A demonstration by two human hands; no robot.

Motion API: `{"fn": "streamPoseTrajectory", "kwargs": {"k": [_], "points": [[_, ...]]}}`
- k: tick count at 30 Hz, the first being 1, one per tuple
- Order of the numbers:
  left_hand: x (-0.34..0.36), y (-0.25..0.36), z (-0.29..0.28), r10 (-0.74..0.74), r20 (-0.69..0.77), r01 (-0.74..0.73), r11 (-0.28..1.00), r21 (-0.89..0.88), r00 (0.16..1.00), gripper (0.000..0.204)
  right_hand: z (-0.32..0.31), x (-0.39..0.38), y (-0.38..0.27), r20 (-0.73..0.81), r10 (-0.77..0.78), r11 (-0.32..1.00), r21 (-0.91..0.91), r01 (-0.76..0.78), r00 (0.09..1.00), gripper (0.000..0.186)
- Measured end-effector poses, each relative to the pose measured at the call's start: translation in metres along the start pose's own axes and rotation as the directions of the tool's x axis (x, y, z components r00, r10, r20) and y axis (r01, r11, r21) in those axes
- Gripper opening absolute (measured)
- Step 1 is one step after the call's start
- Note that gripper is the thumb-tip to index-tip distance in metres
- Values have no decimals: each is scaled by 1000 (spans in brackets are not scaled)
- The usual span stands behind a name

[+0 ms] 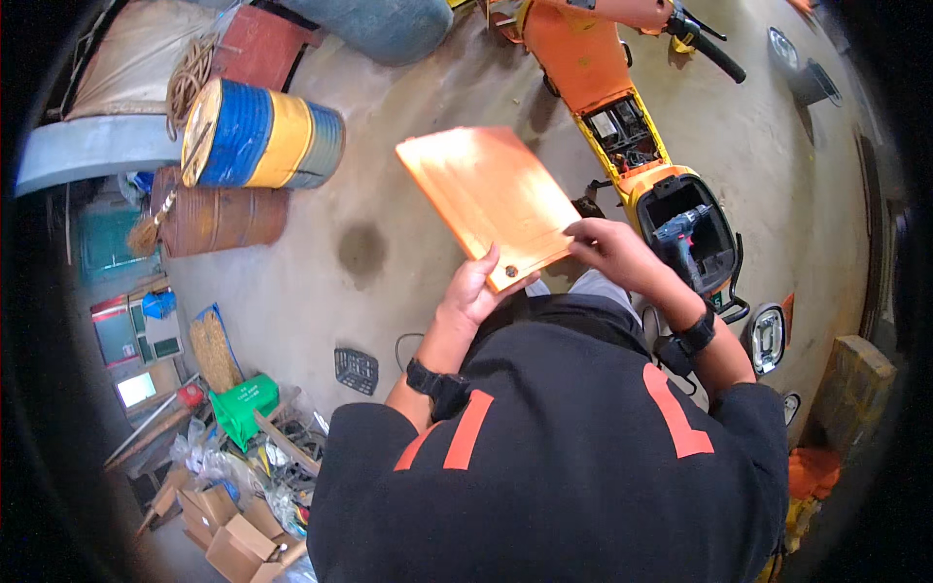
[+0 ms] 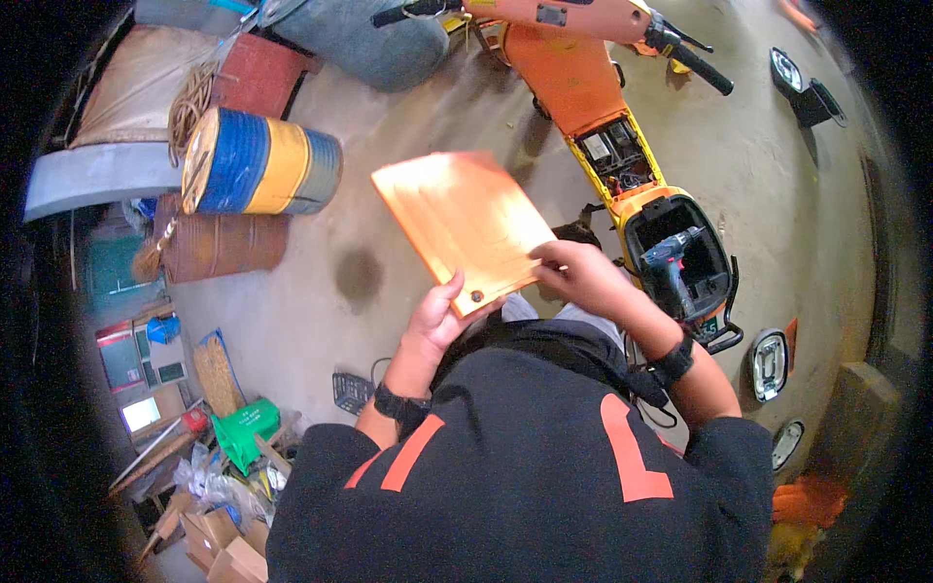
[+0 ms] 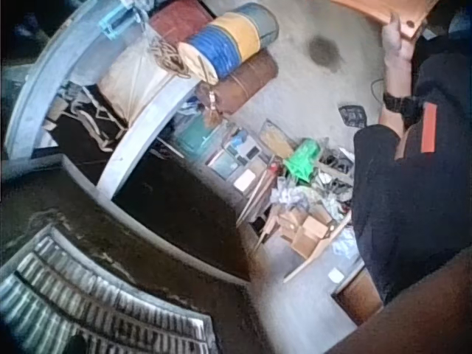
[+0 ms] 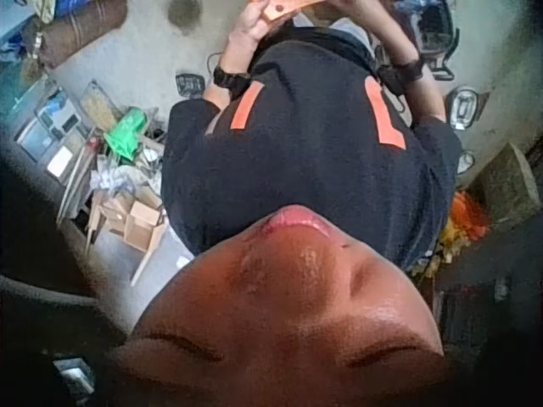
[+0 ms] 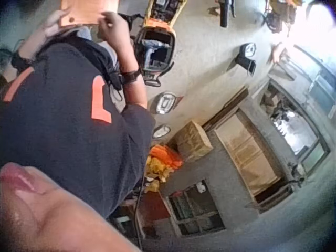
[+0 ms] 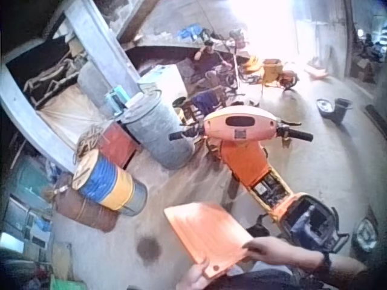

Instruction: Repairing and assembling plastic body panels on a yellow motorcycle.

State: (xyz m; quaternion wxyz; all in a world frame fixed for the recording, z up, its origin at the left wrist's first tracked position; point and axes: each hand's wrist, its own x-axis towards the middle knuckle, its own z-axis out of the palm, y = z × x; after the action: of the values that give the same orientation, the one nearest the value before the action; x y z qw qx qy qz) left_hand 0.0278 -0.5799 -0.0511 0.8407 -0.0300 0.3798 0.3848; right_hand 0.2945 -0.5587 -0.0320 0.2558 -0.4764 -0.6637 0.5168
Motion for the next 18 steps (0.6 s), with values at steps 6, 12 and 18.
{"fn": "streamPoseTrajectory", "kwargs": {"k": [6, 12, 18], "points": [[2, -8, 29, 90, 28, -94, 948, 304, 996, 39, 48, 10, -26, 61, -213, 934, -280, 222, 975, 21], [13, -12, 14, 212, 14, -206, 930, 304, 977, 37, 56, 7, -24, 125, -77, 972, -213, 102, 989, 25], [34, -5, -26, 15, -12, -11, 942, 337, 1000, 36, 82, 10, 1, 36, -177, 973, -143, 180, 984, 15]]}}
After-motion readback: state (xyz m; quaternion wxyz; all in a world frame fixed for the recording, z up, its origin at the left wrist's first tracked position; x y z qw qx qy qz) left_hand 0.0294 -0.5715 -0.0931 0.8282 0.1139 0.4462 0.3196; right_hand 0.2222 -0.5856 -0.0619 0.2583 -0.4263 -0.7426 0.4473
